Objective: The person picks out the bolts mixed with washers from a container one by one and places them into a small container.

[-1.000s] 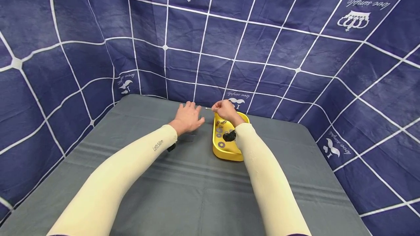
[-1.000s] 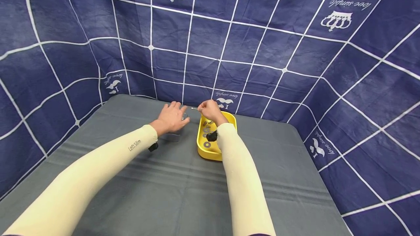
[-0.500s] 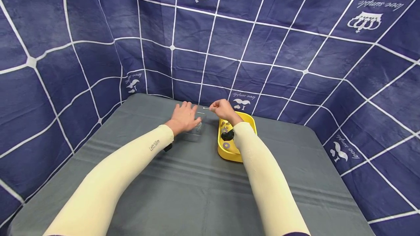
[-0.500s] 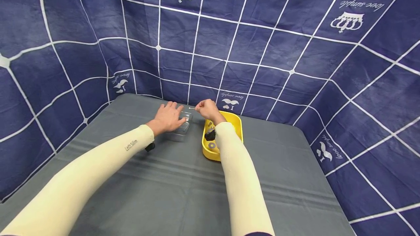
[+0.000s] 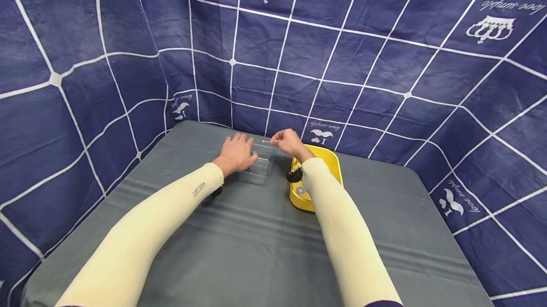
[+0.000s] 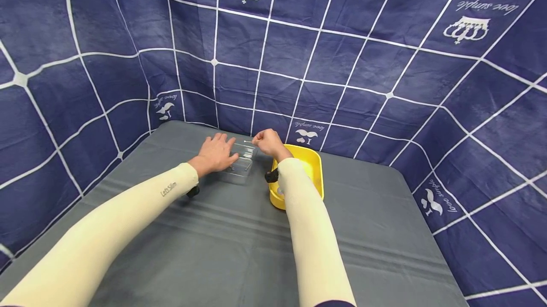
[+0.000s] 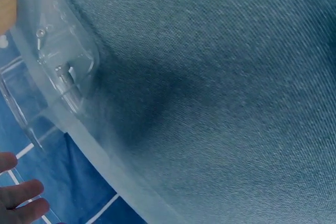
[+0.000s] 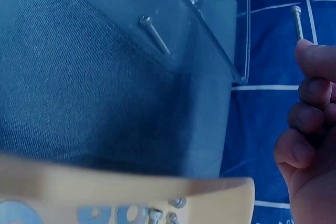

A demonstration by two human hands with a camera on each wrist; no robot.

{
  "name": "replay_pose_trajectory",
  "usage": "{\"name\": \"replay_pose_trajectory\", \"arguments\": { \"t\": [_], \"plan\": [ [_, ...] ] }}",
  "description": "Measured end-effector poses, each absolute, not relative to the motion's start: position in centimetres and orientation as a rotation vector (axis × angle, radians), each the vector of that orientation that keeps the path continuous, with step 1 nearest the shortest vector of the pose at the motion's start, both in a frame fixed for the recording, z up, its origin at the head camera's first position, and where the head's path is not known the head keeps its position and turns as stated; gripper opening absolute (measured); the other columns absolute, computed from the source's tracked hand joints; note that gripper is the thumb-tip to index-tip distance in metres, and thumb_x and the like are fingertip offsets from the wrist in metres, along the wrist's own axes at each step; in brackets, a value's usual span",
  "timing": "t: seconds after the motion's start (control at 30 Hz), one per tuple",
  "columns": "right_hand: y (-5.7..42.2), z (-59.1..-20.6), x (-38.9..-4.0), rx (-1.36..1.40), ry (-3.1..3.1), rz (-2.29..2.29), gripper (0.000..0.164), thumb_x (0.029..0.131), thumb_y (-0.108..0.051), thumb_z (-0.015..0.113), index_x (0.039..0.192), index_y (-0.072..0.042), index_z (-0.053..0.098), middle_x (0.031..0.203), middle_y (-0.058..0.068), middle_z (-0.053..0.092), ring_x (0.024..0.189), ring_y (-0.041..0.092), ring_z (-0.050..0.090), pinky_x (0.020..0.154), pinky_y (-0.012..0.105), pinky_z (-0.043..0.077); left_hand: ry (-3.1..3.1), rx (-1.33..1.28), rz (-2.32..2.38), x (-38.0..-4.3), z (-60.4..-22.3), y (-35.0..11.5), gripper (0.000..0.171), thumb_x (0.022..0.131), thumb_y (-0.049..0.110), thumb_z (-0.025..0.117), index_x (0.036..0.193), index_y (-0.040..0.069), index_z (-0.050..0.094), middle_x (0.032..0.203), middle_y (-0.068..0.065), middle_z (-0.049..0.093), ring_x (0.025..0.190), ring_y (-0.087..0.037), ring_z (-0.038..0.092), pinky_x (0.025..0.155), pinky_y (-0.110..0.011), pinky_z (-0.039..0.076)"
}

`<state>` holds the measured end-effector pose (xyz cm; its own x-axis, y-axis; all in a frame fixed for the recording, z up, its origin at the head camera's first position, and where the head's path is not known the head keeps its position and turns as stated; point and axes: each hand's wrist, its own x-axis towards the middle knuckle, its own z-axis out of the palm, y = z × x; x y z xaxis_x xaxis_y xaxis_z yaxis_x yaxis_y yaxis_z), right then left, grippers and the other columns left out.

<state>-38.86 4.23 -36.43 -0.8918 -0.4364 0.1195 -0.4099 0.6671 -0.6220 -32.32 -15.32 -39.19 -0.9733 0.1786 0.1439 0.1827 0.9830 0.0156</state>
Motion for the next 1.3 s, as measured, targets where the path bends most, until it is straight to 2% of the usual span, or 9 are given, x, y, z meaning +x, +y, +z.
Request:
{"name": "replay_pose_trajectory", "arguments": {
  "t": [0.27, 0.6, 1.3],
  "plan": [
    [3.3, -36.6, -39.0, -0.702, 2.804, -1.06, 0.021, 0.095, -0.014, 0.065, 0.102, 0.002, 0.076, 0.092, 0.006, 0.072, 0.085, 0.016, 0.056, 0.077, 0.025, 0.043, -2.981, -0.258, -0.062, -32.3, -39.6, -16.1, 0.066, 0.096, 0.049, 0.055, 0.146, 0.007, 0.048, 0.139, -0.022, 0.052, 0.134, -0.039, 0.044, 0.106, -0.06, 0.037],
    [2.6, -36.9, -38.8, -0.713, 2.799, -1.008, 0.018, 0.095, -0.014, 0.064, 0.098, -0.001, 0.077, 0.094, 0.007, 0.073, 0.081, 0.016, 0.053, 0.07, 0.024, 0.041, -3.051, -0.215, -0.101, -32.4, -40.7, -17.0, 0.068, 0.096, 0.047, 0.055, 0.148, 0.005, 0.044, 0.139, -0.022, 0.051, 0.135, -0.039, 0.043, 0.106, -0.06, 0.037],
    [2.3, -37.7, -39.2, -0.703, 2.795, -0.95, 0.021, 0.095, -0.016, 0.065, 0.101, -0.001, 0.078, 0.091, 0.004, 0.072, 0.08, 0.014, 0.054, 0.07, 0.022, 0.041, -3.07, -0.239, -0.132, -32.1, -40.9, -16.1, 0.069, 0.096, 0.047, 0.056, 0.15, 0.006, 0.043, 0.143, -0.022, 0.05, 0.137, -0.038, 0.042, 0.106, -0.06, 0.038]
  ]
}}
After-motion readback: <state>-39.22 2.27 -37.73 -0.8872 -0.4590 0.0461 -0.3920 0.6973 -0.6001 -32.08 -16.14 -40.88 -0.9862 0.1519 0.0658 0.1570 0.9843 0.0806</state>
